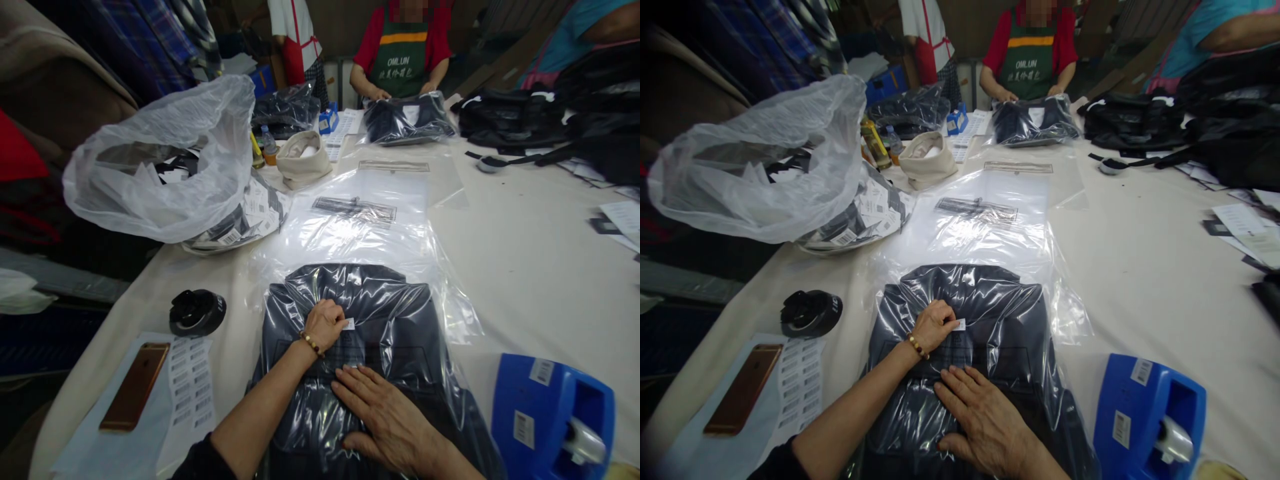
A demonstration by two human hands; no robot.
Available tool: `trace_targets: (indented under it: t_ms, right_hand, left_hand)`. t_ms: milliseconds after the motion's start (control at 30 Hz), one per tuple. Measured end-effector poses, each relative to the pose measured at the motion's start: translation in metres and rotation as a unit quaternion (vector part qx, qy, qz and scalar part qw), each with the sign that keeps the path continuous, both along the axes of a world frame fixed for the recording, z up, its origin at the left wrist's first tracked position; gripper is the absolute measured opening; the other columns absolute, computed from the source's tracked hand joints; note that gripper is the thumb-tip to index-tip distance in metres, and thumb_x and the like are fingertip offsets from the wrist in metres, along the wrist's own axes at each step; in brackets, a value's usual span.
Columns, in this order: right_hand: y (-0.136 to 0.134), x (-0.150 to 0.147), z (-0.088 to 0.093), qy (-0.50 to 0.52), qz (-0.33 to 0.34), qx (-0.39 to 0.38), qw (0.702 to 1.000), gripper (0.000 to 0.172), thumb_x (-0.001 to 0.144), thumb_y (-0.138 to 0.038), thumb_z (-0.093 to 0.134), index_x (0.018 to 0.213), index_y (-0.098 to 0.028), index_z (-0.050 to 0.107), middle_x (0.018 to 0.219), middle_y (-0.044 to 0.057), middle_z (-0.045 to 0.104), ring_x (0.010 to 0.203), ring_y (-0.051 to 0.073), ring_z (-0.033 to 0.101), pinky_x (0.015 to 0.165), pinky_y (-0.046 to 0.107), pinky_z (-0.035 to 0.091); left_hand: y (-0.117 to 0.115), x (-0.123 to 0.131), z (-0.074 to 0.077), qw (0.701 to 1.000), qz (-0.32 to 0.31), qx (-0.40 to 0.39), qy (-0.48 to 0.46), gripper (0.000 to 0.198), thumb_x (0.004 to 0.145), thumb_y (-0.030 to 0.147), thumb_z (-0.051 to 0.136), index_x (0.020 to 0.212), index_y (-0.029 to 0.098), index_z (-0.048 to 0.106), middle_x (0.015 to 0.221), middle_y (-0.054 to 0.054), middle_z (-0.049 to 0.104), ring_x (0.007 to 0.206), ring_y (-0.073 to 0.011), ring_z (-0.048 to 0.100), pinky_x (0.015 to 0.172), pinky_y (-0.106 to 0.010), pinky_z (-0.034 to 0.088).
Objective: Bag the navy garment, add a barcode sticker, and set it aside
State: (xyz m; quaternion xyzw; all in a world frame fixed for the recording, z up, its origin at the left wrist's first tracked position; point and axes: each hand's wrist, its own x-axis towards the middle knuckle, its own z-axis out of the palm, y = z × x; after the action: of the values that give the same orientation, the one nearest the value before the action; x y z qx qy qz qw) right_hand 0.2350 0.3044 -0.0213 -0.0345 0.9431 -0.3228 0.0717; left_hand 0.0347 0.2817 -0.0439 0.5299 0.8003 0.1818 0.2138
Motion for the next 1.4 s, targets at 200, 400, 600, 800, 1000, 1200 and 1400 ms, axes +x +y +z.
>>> trace_targets:
  t_ms: [200,400,600,800,1000,1200,1400]
  right_hand:
    - [0.001,-0.001,-0.001,0.01,-0.011,-0.001,1.0,0.066,0.087,-0.056,0.032,0.14,-0.019,0.019,0.144,0.011,0.028,0.132,0.025,0.025,0.109,0.046,0.025]
    - [-0.001,0.0,-0.004,0.017,-0.019,0.001,1.0,0.065,0.087,-0.053,0.038,0.14,-0.019,0.022,0.142,0.011,0.031,0.131,0.024,0.027,0.109,0.045,0.025]
    - [-0.002,0.001,-0.005,0.035,-0.033,0.008,0.999,0.065,0.086,-0.052,0.04,0.139,-0.019,0.023,0.141,0.012,0.033,0.13,0.024,0.03,0.108,0.044,0.027]
    - [-0.002,0.001,0.002,0.023,-0.032,0.003,0.999,0.064,0.086,-0.052,0.04,0.139,-0.018,0.025,0.141,0.011,0.035,0.129,0.024,0.031,0.107,0.045,0.028]
    - [0.004,-0.012,0.0,0.04,-0.158,0.075,0.984,0.046,0.092,-0.035,0.033,0.131,-0.013,0.039,0.135,0.013,0.044,0.126,0.022,0.037,0.104,0.043,0.034]
    - [0.014,-0.046,-0.027,0.029,-0.223,0.201,0.953,0.047,0.087,-0.018,0.035,0.131,-0.005,0.037,0.138,0.015,0.038,0.128,0.029,0.032,0.103,0.052,0.031]
    - [0.018,-0.051,-0.046,0.011,-0.231,0.245,0.941,0.048,0.088,-0.034,0.036,0.127,-0.009,0.046,0.134,0.016,0.042,0.123,0.034,0.039,0.099,0.061,0.028]
  left_hand:
    - [-0.002,0.004,-0.002,1.0,0.005,0.0,0.029,0.014,0.073,0.022,0.065,0.063,0.019,0.056,0.07,0.0,0.051,0.074,-0.0158,0.047,0.072,-0.029,0.038]
    - [-0.006,0.008,-0.004,0.999,0.011,-0.003,0.05,0.008,0.075,0.021,0.062,0.07,0.02,0.056,0.073,0.0,0.053,0.079,-0.0171,0.05,0.077,-0.031,0.039]
    - [-0.011,0.008,0.0,0.996,0.033,-0.011,0.076,0.03,0.073,0.025,0.065,0.098,0.017,0.05,0.087,-0.003,0.056,0.085,-0.0192,0.052,0.08,-0.033,0.041]
    - [-0.014,0.014,0.012,0.994,0.018,-0.023,0.106,0.031,0.073,0.03,0.064,0.098,0.017,0.051,0.098,-0.008,0.056,0.094,-0.0251,0.05,0.082,-0.039,0.04]
    - [-0.025,0.017,0.019,0.993,-0.064,-0.034,0.096,0.02,0.084,0.012,0.04,0.093,0.018,0.057,0.103,-0.007,0.06,0.101,-0.0206,0.051,0.086,-0.035,0.04]
    - [-0.04,0.023,0.017,0.98,-0.138,-0.125,0.076,0.051,0.085,0.024,0.042,0.134,0.016,0.032,0.143,-0.009,0.032,0.133,-0.0262,0.024,0.106,-0.049,0.023]
    - [-0.039,0.022,0.015,0.97,-0.124,-0.203,0.041,0.055,0.085,0.034,0.037,0.137,0.021,0.026,0.147,-0.007,0.02,0.135,-0.03,0.014,0.102,-0.067,0.01]
